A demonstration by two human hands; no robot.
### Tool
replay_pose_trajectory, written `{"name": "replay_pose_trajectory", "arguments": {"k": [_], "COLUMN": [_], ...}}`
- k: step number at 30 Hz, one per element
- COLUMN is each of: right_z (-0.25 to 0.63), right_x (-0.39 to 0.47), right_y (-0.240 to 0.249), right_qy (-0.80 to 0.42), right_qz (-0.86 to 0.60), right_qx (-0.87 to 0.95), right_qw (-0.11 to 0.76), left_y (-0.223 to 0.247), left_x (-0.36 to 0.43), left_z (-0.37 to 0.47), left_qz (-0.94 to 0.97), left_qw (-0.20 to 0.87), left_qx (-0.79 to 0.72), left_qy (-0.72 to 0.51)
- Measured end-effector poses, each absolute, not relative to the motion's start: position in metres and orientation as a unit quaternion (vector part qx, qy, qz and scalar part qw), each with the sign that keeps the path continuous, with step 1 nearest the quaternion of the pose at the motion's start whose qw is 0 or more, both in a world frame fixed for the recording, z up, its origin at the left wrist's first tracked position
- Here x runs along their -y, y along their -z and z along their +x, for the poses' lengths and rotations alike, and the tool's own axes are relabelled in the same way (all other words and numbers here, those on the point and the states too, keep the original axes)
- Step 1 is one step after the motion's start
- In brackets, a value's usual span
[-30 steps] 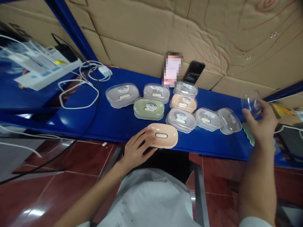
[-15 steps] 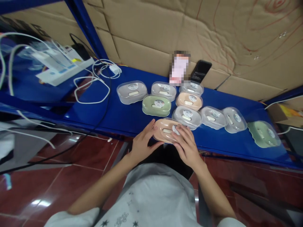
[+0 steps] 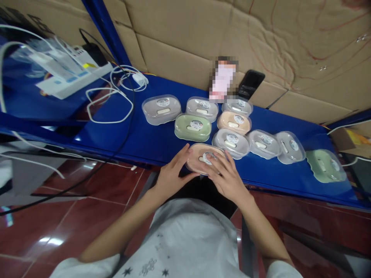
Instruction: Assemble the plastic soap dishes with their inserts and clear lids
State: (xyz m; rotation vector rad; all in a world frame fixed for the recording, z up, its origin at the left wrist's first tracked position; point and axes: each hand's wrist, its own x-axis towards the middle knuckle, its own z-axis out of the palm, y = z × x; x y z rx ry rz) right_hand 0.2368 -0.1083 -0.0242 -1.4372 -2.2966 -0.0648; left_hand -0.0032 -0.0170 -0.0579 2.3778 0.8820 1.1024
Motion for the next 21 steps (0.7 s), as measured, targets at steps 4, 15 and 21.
{"name": "replay_pose_trajectory", "arguments": {"k": [4, 15, 21], "right_z": [0.235, 0.219, 0.278], "right_x": [0.107, 0.117, 0.115], "right_y": [0.026, 0.038, 0.002], "right_qy": [0.023, 0.076, 0.076], "right_qz": [-0.523, -0.577, -0.612], "right_qx": [0.822, 0.783, 0.746], "right_qw": [0.221, 0.217, 0.251], "left_y": [0.056, 0.052, 0.047], "left_x": [0.017, 0.011, -0.003], "left_z": [-0.004, -0.010, -0.025], "left_qz": [0.846, 0.841, 0.835], "left_qw": [0.195, 0.242, 0.187], "left_qx": [-0.312, -0.304, -0.346], "left_qy": [-0.385, -0.376, -0.384]}}
